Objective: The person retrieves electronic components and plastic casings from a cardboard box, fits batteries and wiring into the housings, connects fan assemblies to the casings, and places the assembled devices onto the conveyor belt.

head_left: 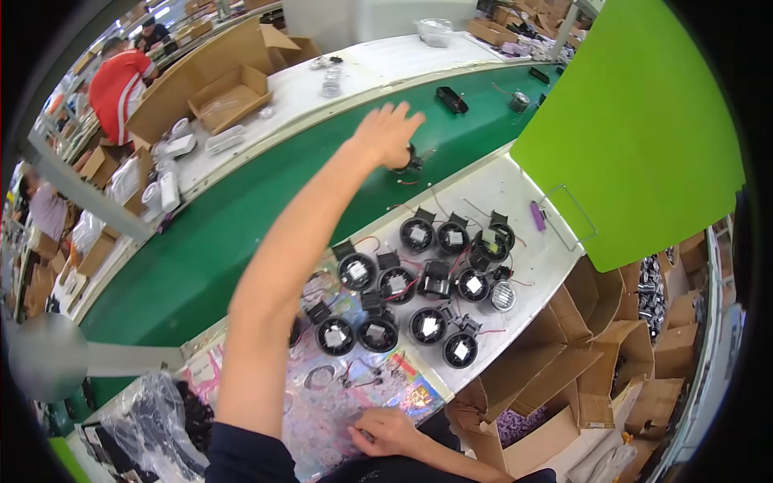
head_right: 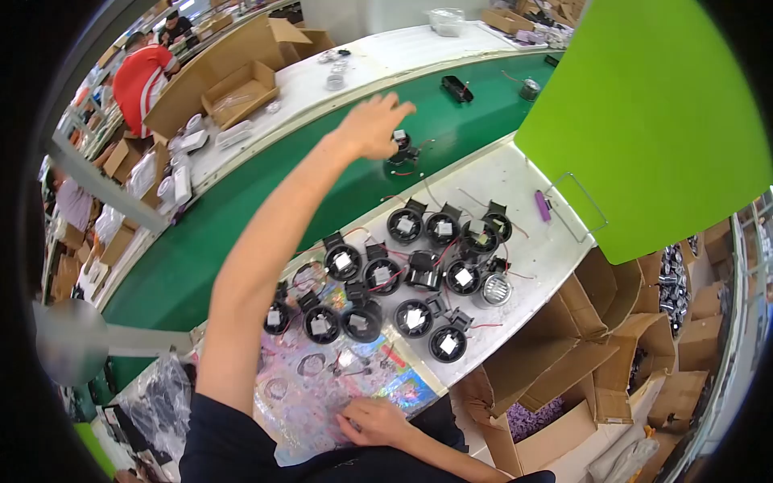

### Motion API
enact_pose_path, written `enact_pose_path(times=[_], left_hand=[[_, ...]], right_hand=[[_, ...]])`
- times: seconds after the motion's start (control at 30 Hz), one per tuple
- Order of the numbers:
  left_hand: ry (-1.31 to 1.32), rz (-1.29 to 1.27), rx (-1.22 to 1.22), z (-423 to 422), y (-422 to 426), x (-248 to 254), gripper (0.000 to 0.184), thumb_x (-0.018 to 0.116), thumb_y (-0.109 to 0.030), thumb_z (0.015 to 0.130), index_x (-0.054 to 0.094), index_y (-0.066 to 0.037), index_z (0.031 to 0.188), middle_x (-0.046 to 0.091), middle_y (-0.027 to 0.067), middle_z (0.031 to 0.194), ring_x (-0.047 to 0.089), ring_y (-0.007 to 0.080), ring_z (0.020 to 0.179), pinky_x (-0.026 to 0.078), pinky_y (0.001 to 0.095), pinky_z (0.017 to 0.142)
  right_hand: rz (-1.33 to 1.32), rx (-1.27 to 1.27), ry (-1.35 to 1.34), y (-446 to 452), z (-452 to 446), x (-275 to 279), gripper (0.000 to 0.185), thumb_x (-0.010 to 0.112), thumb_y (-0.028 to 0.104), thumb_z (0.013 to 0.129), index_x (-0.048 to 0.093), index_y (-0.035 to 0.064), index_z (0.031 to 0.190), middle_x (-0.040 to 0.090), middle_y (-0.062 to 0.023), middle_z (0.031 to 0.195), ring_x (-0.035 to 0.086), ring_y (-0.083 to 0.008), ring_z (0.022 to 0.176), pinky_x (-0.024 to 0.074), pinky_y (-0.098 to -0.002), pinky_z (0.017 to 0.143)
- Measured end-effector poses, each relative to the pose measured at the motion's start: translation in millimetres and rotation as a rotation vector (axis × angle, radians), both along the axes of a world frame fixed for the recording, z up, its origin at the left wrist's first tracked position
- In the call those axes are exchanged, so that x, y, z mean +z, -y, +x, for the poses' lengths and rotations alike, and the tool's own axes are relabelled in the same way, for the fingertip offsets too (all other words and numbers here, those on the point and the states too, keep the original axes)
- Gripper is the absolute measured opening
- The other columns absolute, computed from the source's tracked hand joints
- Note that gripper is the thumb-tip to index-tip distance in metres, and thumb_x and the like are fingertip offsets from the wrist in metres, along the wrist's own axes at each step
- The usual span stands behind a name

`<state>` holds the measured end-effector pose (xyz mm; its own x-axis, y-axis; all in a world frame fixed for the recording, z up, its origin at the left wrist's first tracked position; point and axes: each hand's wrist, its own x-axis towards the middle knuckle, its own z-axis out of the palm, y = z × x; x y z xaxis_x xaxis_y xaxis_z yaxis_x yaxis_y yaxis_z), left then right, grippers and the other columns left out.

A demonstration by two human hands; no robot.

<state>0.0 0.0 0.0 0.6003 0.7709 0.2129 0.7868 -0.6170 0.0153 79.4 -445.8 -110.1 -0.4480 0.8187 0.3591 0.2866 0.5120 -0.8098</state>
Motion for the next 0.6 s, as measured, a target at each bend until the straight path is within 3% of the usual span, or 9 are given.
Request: enact_pose_path(times=[0.07, 0.17, 0.2, 0.3, 0.37, 0.53, 0.6], left_hand=[[0.049, 0.021, 0.046, 5, -7, -45, 0.057, 0.071, -0.014, 0.080, 0.055, -0.022, 0.134, 0.051, 0.0171, 0.133, 0.057, 0.0411, 0.116, 0.052, 0.0502, 0.094], [0.096, -0.309, 0.078, 20, -41, -82, 0.057, 0.073, -0.017, 0.079, 0.055, -0.024, 0.133, 0.050, 0.0164, 0.134, 0.058, 0.0403, 0.116, 0.053, 0.0500, 0.094], [0.087, -0.249, 0.090, 16, -38, -84, 0.054, 0.076, -0.026, 0.079, 0.058, -0.024, 0.130, 0.055, 0.0154, 0.129, 0.061, 0.0389, 0.114, 0.053, 0.0497, 0.094], [0.077, -0.307, 0.080, -13, -19, -50, 0.052, 0.079, -0.034, 0.073, 0.065, -0.021, 0.121, 0.061, 0.0156, 0.120, 0.065, 0.0403, 0.108, 0.054, 0.0504, 0.091], [0.159, -0.187, 0.124, -43, 10, -26, 0.049, 0.080, -0.039, 0.071, 0.068, -0.020, 0.115, 0.064, 0.0159, 0.112, 0.067, 0.0410, 0.102, 0.055, 0.0501, 0.089], [0.420, -0.047, 0.226, -119, 152, 50, 0.045, 0.074, -0.030, 0.073, 0.067, -0.018, 0.116, 0.062, 0.0104, 0.103, 0.066, 0.0335, 0.097, 0.053, 0.0460, 0.083], [0.520, 0.089, 0.231, -137, 223, 58, 0.046, 0.071, -0.020, 0.072, 0.068, -0.014, 0.118, 0.062, 0.0112, 0.101, 0.064, 0.0321, 0.090, 0.052, 0.0391, 0.081]], right_hand=[[0.029, 0.004, 0.015, 7, -5, 6, 0.020, 0.076, 0.015, 0.085, 0.061, 0.0087, 0.075, 0.060, -0.0045, 0.069, 0.062, -0.0224, 0.057, 0.0512, -0.0350, 0.050], [0.061, -0.014, 0.028, -11, 6, -3, 0.021, 0.076, 0.015, 0.084, 0.059, 0.0095, 0.073, 0.059, -0.0043, 0.068, 0.062, -0.0220, 0.057, 0.0507, -0.0347, 0.050], [0.063, -0.014, 0.034, -10, 6, -2, 0.021, 0.076, 0.014, 0.084, 0.059, 0.0096, 0.073, 0.059, -0.0043, 0.068, 0.062, -0.0220, 0.057, 0.0506, -0.0345, 0.050], [0.044, 0.008, 0.040, -11, 7, 1, 0.020, 0.074, 0.012, 0.084, 0.059, 0.0097, 0.072, 0.058, -0.0045, 0.068, 0.062, -0.0226, 0.056, 0.0504, -0.0343, 0.050], [0.053, 0.008, 0.001, -13, 5, 2, 0.020, 0.074, 0.011, 0.084, 0.058, 0.0094, 0.072, 0.058, -0.0046, 0.067, 0.061, -0.0232, 0.056, 0.0503, -0.0348, 0.050], [0.051, -0.007, -0.006, -7, 3, -6, 0.016, 0.076, 0.008, 0.079, 0.061, 0.0072, 0.072, 0.058, -0.0065, 0.065, 0.060, -0.0253, 0.054, 0.0489, -0.0355, 0.048], [0.022, -0.036, -0.037, -6, 3, -7, 0.015, 0.076, 0.006, 0.078, 0.062, 0.0062, 0.073, 0.059, -0.0072, 0.065, 0.059, -0.0248, 0.052, 0.0478, -0.0352, 0.047]])
